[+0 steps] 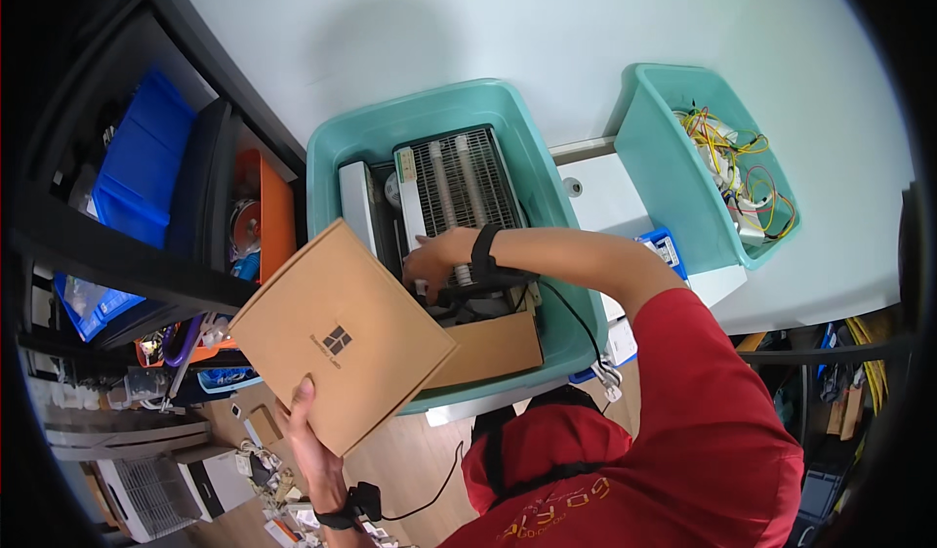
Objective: Organizing electrical components, including power strips and faceplates, into bins and boxes.
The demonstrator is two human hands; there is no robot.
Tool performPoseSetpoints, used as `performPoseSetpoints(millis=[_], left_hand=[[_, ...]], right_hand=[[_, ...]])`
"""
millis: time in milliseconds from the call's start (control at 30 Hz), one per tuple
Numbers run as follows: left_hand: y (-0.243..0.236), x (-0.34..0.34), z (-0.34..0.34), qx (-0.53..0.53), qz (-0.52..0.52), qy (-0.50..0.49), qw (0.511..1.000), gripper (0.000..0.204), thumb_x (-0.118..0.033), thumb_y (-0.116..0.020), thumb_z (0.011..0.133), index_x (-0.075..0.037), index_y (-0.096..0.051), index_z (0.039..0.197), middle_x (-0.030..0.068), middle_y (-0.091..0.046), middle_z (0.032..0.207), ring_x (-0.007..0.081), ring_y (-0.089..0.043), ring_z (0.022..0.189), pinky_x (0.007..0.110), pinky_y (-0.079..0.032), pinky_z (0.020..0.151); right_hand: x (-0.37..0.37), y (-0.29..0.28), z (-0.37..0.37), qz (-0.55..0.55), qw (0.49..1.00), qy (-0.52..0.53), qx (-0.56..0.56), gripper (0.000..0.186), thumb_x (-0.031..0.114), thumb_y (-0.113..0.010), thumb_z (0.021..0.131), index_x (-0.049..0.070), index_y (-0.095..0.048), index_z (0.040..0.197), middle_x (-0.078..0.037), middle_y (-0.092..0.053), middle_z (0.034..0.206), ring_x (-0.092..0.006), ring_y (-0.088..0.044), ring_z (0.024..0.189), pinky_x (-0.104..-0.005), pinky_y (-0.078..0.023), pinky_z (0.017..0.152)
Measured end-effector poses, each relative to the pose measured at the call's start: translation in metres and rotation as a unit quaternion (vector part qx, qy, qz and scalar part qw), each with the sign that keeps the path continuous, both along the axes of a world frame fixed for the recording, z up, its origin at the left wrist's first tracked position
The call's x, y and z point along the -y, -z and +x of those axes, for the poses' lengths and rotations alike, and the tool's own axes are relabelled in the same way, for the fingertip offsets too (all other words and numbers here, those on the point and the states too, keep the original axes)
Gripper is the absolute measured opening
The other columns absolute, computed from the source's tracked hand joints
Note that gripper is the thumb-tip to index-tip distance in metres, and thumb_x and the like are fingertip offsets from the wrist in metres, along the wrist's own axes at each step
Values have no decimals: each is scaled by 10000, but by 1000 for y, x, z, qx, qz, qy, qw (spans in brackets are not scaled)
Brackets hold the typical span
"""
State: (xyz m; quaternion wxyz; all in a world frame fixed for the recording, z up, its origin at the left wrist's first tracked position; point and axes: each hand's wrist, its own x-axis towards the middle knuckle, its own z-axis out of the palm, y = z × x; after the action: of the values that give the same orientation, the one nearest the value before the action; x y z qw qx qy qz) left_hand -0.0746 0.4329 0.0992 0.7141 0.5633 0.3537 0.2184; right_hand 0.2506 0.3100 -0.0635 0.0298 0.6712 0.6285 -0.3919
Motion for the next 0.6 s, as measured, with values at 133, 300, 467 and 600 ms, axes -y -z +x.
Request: performPoseSetpoints(millis=[133, 300, 467, 600], left_hand=[[-5, 0, 3, -25, 28, 10, 999, 674, -308, -793, 918, 81, -517, 1394, 183, -667, 1251, 256, -708, 1053, 356, -584, 881], [-3, -12, -4, -30, 85, -1, 996, 700, -287, -823, 893, 103, -512, 1383, 185, -663, 1244, 248, -683, 1068, 350, -549, 903], [-22, -15, 3, -51, 117, 28, 991, 680, -288, -834, 888, 78, -543, 1380, 168, -662, 1252, 238, -659, 1075, 357, -522, 916], [-22, -10, 3, -62, 139, 21, 988, 688, -286, -833, 889, 75, -539, 1395, 162, -662, 1259, 237, -655, 1088, 351, -514, 929]], right_hand=[[-1, 13, -6, 43, 978, -141, 148, 795, 632, -711, 887, 186, -546, 1524, -77, -562, 1489, -328, -383, 1496, -777, -84, 1218], [0, -29, -6, 136, 939, -191, 250, 697, 616, -766, 849, 160, -666, 1367, -102, -609, 1410, -314, -504, 1398, -730, -246, 1192], [79, -45, 26, 154, 931, -108, 312, 650, 489, -804, 848, 66, -654, 1318, -78, -688, 1274, -272, -648, 1204, -571, -441, 1063], [52, -36, 5, 231, 947, -58, 215, 642, 454, -792, 860, 52, -646, 1339, -96, -676, 1297, -292, -621, 1249, -513, -458, 1086]])
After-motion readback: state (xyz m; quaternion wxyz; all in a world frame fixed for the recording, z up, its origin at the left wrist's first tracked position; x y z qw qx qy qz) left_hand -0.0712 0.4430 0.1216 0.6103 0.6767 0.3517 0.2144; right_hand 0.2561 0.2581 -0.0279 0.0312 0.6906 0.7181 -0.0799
